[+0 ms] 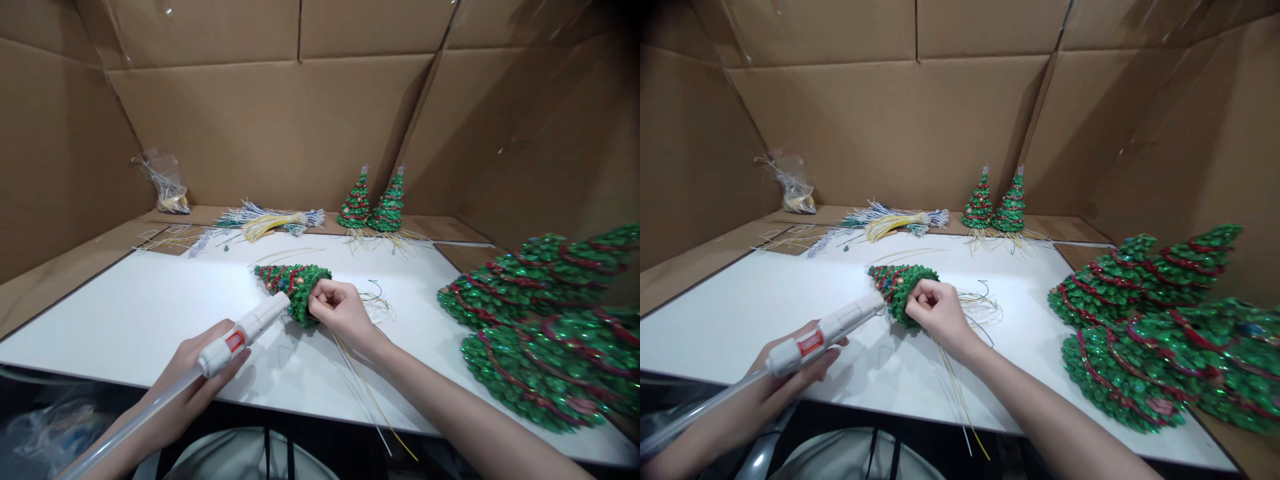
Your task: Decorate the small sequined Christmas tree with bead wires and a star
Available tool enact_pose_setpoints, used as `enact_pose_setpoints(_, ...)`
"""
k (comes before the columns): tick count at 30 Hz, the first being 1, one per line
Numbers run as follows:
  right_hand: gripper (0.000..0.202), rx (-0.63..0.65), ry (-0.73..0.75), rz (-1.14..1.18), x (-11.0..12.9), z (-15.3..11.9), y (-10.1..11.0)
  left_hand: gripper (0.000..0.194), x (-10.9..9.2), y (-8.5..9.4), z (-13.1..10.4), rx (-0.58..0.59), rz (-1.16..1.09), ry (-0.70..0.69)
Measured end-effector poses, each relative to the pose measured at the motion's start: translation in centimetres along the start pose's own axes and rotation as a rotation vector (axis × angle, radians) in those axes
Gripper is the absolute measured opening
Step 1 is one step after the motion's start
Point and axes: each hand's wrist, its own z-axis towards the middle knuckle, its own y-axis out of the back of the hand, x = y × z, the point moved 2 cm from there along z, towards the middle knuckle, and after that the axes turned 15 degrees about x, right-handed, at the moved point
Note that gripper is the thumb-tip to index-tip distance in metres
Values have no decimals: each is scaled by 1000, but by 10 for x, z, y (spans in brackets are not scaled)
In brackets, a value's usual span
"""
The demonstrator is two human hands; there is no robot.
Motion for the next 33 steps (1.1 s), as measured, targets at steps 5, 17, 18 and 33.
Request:
enact_pose_setpoints(5, 13, 2, -4, 1, 0, 0, 0, 37, -2, 1, 0, -7, 4, 3)
enact_pose_setpoints(17, 11, 1, -2, -5, -1, 0, 0, 38, 0, 0, -1, 8, -23, 21)
enact_pose_setpoints(18, 11, 1, -1, -3, -1, 0, 0, 38, -1, 0, -1, 10, -20, 23)
enact_pose_setpoints(33, 11, 0, -3, -1, -1, 0, 0, 39, -2, 0, -1, 2, -33, 27)
